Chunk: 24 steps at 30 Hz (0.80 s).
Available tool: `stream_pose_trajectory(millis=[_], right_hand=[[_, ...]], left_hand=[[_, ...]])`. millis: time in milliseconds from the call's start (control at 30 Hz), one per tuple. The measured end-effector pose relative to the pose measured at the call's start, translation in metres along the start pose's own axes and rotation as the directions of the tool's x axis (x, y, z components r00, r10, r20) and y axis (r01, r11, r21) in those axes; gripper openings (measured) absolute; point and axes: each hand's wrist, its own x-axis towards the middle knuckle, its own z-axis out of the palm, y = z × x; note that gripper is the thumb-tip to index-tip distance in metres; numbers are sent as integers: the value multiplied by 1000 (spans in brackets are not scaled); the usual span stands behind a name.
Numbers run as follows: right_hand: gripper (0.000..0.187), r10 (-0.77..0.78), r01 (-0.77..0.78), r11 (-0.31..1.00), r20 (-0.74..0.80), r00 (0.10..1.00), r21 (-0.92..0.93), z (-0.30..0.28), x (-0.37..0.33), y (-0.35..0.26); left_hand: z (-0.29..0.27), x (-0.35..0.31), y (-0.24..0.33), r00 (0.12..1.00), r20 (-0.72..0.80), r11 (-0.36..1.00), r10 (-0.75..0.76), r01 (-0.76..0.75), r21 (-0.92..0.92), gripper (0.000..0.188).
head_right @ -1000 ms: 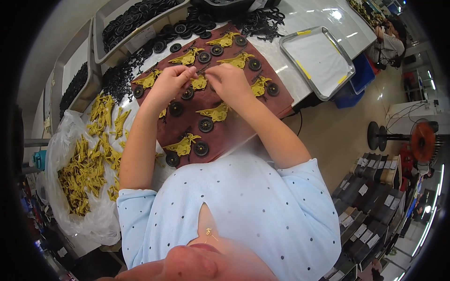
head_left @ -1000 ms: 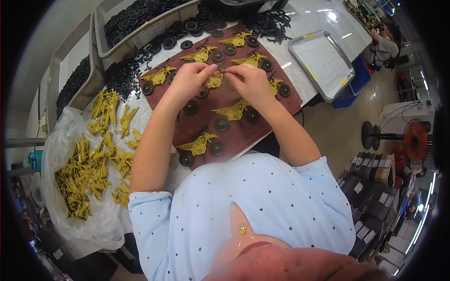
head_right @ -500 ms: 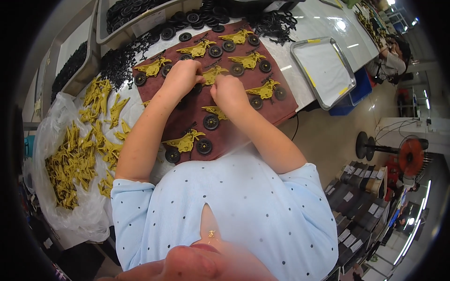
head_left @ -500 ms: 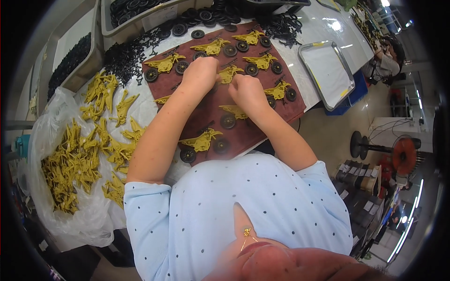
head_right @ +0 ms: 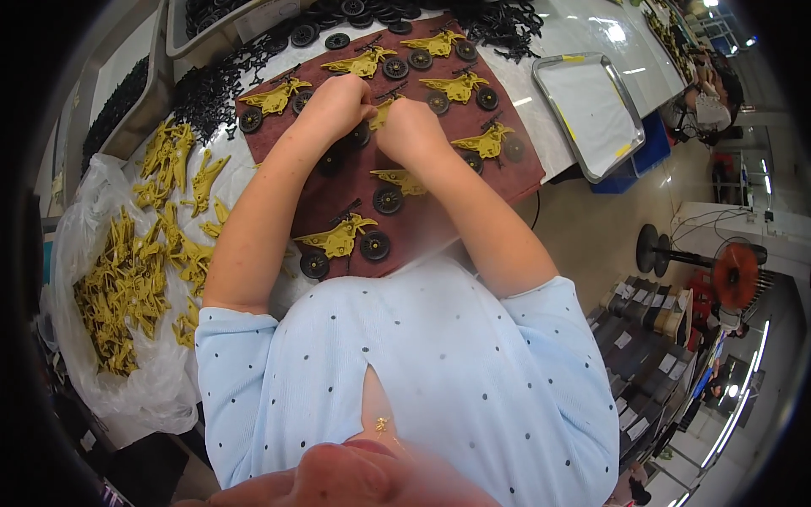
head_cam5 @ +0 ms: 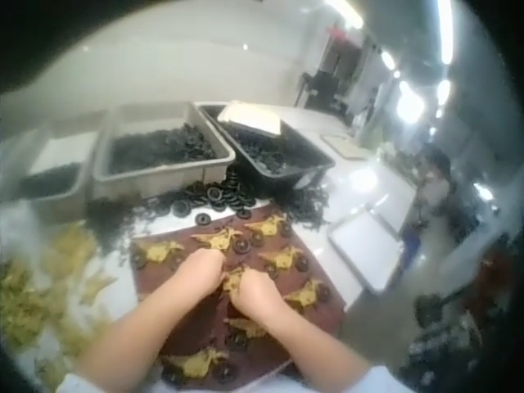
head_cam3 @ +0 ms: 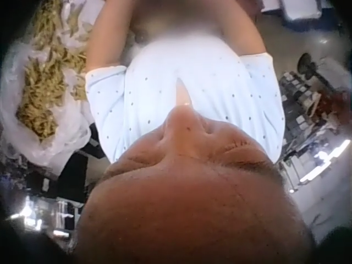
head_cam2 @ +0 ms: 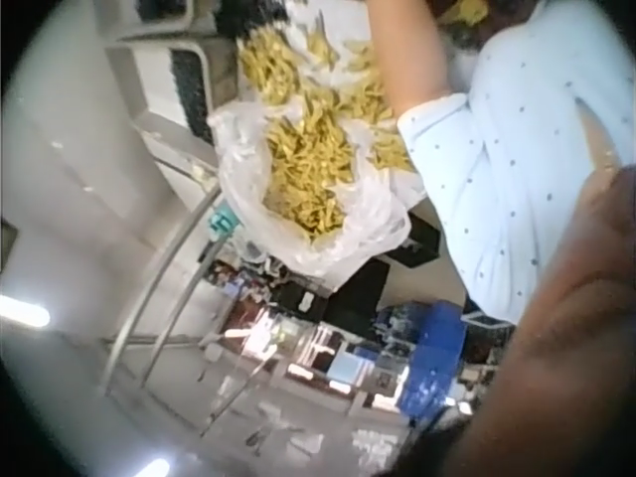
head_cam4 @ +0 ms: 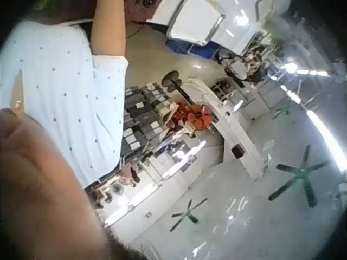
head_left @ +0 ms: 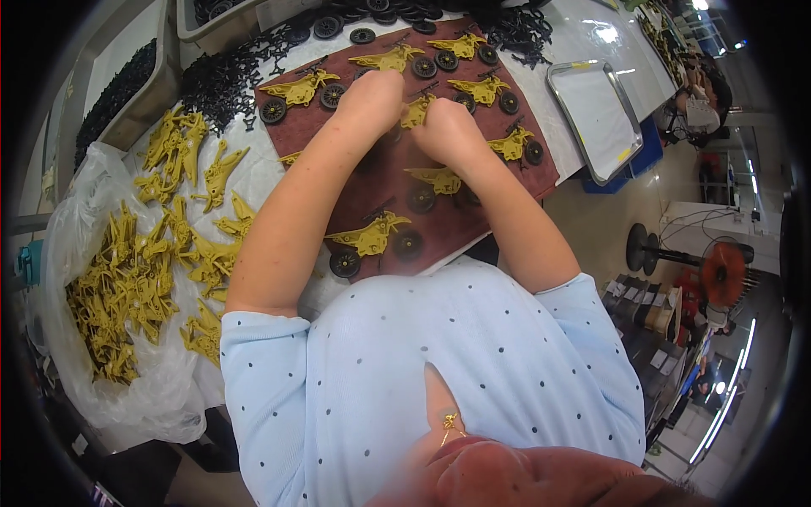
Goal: The person assembles plastic toy motorcycles by hand, attaching plastic wheels and black plastic parts to yellow plastic frames.
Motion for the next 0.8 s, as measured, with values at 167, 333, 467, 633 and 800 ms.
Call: stream_pose_trajectory(millis=[167,333,467,633,800], right_hand=[[20,116,-179,941,220,969,288,-11,-8,11],[20,140,-203,920,204,969,335,-13,-15,6],[22,146,-190,957,204,968,217,-13,-10,-1],[23,79,-71,991,66,995,-110,-10,-2,-20],[22,88,-82,994,90,992,-69,-18,2,-25]], left_hand=[[-3,5,-4,1000,2,999,-31,31,-16,19],[-6,6,-4,996,86,1000,-7,10,-30,16],[-3,8,-11,996,84,999,7,-3,-45,17],[-4,11,-9,996,81,998,46,-43,-37,18],[-5,11,-6,996,55,998,65,-64,-29,18]])
